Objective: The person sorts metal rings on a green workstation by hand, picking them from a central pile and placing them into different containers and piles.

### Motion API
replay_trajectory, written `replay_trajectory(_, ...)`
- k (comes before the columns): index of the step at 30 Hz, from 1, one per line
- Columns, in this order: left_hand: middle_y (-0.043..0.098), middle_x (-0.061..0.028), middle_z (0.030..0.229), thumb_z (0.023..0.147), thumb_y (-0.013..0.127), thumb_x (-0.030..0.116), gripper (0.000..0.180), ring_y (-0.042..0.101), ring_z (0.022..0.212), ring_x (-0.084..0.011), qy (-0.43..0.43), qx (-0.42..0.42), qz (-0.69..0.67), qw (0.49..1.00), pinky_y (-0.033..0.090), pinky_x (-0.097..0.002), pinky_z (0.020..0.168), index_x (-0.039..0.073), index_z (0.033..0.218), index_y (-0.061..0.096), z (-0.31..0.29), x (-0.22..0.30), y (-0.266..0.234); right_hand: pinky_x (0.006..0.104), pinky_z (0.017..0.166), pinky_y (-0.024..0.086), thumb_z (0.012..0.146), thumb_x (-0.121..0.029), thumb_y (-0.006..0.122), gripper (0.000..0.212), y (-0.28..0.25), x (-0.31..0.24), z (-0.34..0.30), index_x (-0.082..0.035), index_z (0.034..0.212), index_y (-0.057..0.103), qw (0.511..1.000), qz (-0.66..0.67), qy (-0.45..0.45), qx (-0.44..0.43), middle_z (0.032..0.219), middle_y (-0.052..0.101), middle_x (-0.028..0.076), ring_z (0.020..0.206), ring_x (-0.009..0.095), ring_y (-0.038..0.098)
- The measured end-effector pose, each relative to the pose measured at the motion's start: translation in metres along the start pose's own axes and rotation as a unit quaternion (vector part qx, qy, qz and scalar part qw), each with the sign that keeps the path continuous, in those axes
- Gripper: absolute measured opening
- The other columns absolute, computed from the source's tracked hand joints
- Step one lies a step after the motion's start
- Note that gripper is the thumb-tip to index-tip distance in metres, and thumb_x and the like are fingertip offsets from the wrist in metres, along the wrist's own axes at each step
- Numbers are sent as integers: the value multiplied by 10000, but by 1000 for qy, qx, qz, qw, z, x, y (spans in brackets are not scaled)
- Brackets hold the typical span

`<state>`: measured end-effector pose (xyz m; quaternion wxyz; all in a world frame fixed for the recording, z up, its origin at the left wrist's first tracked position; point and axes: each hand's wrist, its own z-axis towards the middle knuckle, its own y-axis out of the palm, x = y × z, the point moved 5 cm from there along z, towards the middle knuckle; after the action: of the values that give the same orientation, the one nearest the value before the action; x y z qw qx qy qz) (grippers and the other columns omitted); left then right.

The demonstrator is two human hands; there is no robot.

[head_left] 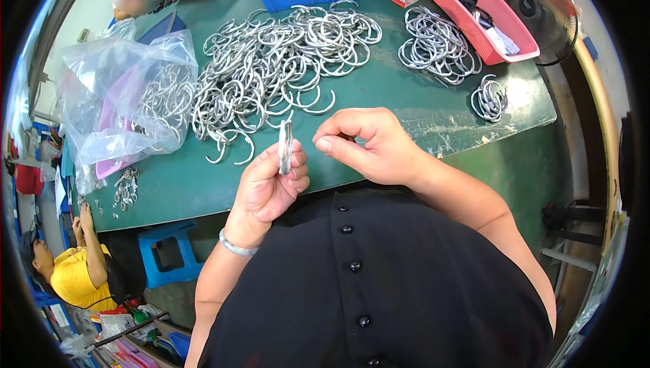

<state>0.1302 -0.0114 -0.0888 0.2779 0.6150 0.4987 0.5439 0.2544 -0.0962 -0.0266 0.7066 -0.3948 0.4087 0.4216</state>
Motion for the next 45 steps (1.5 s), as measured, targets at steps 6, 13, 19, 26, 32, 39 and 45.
replay_trajectory(6, 502, -40, 765, 842, 508, 149, 193, 450, 622, -109, 4, 0, -18, 1000, 376, -211, 541, -1, 963, 518, 0, 0, -1, 214, 544, 397, 802, -66, 574, 70, -1, 4, -3, 0, 809, 595, 1000, 8, 12, -2, 705, 575, 31, 613, 62, 490)
replay_trajectory(13, 458, -22, 762, 833, 529, 139, 204, 407, 631, -95, 26, 6, 16, 999, 360, -208, 546, 7, 981, 482, -1, 7, 1, 205, 551, 394, 808, -63, 568, 77, -5, 12, 0, 7, 822, 594, 999, 15, 43, -4, 701, 565, 20, 622, 48, 473)
replay_trajectory(19, 373, -6, 648, 833, 499, 148, 120, 338, 524, -78, 246, 114, 260, 927, 287, -201, 439, 43, 820, 442, -49, 65, 25, 230, 572, 426, 784, -67, 589, 96, -21, 55, 10, 11, 840, 594, 990, -124, 71, 4, 754, 580, 56, 646, 94, 523)
replay_trajectory(26, 544, -51, 824, 874, 469, 152, 229, 494, 713, -93, 498, 103, 337, 792, 378, -210, 575, -13, 1027, 508, -171, 194, 57, 368, 694, 446, 727, -116, 586, 186, -5, 61, 25, -44, 898, 586, 922, -381, 0, -66, 845, 537, 100, 809, 271, 551)
replay_trajectory(32, 564, -62, 794, 816, 573, 133, 222, 545, 712, -142, 552, 272, 372, 695, 438, -226, 630, -23, 971, 539, -186, 254, 48, 370, 688, 449, 712, -105, 594, 145, 11, 68, 31, -35, 838, 573, 902, -421, -9, -98, 871, 480, 103, 803, 270, 531)
replay_trajectory(39, 566, -131, 984, 832, 553, 132, 334, 581, 806, -165, 518, 347, 450, 639, 475, -249, 686, -64, 1092, 477, -141, 237, 54, 373, 690, 443, 705, -70, 578, 75, 5, 69, 35, -30, 754, 538, 885, -444, -18, -139, 773, 512, 99, 795, 278, 526)
replay_trajectory(45, 586, -41, 875, 843, 491, 45, 175, 524, 670, -64, 573, 278, 631, 443, 419, -180, 600, -24, 981, 573, -137, 170, 76, 376, 649, 411, 706, -27, 554, 69, -19, 60, 39, -25, 733, 490, 937, -332, -53, -97, 737, 486, 116, 756, 307, 493)
